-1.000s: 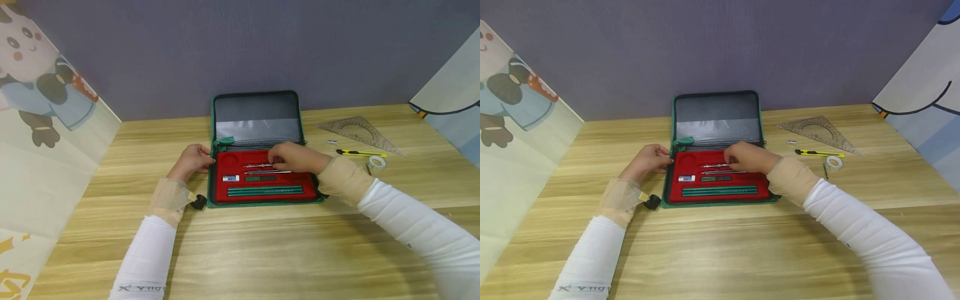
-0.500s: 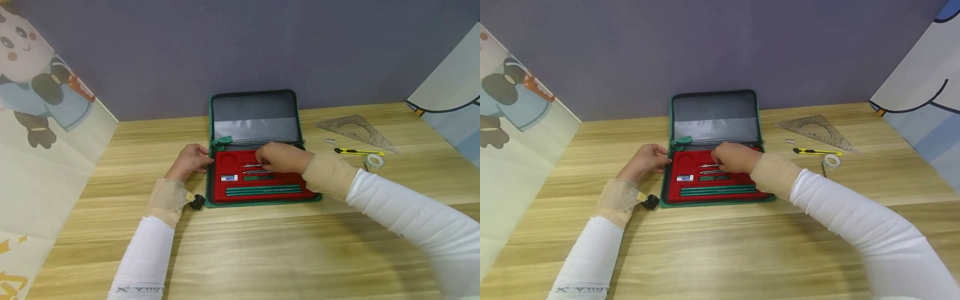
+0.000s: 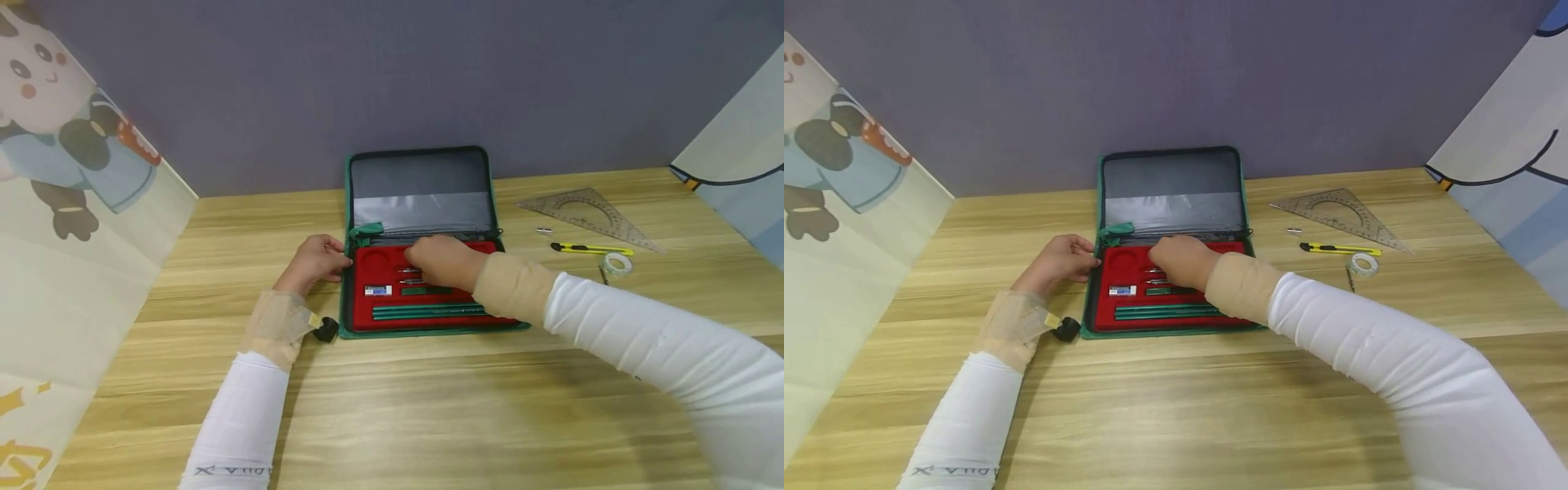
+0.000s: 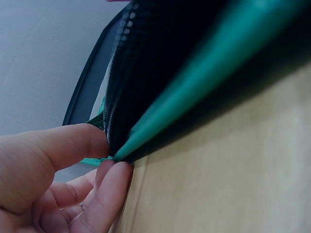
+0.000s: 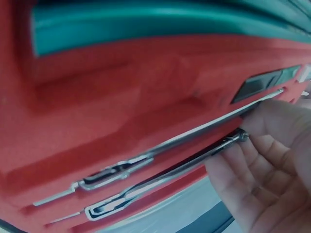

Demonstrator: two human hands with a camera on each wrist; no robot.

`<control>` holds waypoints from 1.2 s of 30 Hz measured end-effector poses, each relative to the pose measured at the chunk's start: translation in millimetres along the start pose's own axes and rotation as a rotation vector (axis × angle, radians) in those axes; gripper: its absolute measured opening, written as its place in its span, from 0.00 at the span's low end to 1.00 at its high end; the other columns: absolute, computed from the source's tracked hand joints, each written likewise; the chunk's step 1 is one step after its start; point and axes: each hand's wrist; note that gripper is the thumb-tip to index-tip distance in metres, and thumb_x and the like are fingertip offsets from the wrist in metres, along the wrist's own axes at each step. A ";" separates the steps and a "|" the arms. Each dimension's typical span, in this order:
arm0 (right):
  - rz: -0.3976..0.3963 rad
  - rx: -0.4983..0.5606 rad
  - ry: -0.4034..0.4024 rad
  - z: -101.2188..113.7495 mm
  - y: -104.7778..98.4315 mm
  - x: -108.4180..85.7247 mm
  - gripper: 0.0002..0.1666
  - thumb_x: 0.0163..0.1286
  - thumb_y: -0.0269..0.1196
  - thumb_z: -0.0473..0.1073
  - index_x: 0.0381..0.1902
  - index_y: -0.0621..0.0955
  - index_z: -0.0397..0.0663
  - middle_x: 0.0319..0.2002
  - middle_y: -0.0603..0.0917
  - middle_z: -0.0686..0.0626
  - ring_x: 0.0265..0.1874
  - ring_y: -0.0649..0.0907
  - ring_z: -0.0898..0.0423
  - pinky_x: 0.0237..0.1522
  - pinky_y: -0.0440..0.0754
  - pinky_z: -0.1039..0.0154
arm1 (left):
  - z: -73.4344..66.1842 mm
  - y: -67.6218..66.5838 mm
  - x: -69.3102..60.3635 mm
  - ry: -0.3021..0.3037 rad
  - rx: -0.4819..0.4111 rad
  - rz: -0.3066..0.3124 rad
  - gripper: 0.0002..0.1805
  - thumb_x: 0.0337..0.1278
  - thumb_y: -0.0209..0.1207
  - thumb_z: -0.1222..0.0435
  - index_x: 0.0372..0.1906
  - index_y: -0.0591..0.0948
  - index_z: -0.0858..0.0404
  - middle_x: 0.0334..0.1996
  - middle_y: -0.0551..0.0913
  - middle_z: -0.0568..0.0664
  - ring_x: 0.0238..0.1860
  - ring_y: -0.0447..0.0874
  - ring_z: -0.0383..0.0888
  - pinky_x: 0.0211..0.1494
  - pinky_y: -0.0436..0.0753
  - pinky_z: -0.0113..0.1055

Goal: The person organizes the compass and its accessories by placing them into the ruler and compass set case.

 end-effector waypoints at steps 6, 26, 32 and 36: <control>-0.011 -0.062 0.012 3.8 0.9 -0.1 0.05 0.61 0.62 0.30 0.34 0.81 0.43 0.31 0.84 0.47 0.29 0.82 0.51 0.35 0.83 0.58 | 1.1 0.9 0.6 -0.002 0.001 -0.005 0.18 0.53 0.60 0.76 0.48 0.70 0.74 0.34 0.76 0.55 0.25 0.76 0.38 0.26 0.82 0.29; -0.054 0.249 -0.103 -18.0 -6.2 -6.8 0.09 0.57 0.61 0.24 0.26 0.83 0.41 0.28 0.83 0.48 0.27 0.79 0.54 0.34 0.81 0.61 | 3.1 0.5 1.1 0.001 -0.009 -0.006 0.18 0.52 0.60 0.76 0.48 0.70 0.74 0.32 0.76 0.53 0.24 0.75 0.38 0.26 0.82 0.29; -0.038 0.256 -0.077 -20.1 -9.0 -8.2 0.07 0.55 0.61 0.26 0.24 0.81 0.40 0.26 0.82 0.48 0.25 0.77 0.54 0.31 0.80 0.60 | 3.4 0.6 2.3 0.003 -0.011 -0.001 0.18 0.52 0.60 0.76 0.48 0.70 0.74 0.33 0.76 0.54 0.24 0.75 0.38 0.26 0.82 0.29; -0.032 0.237 -0.059 -19.6 -9.2 -7.8 0.08 0.54 0.62 0.27 0.21 0.80 0.42 0.23 0.80 0.50 0.22 0.74 0.56 0.29 0.78 0.62 | 2.6 0.5 2.4 0.004 -0.013 -0.002 0.18 0.52 0.60 0.75 0.49 0.70 0.74 0.33 0.77 0.54 0.24 0.76 0.38 0.26 0.82 0.29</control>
Point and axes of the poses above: each hand's wrist, its own x-axis towards the middle knuckle, its own y-axis out of the palm, z = x × y
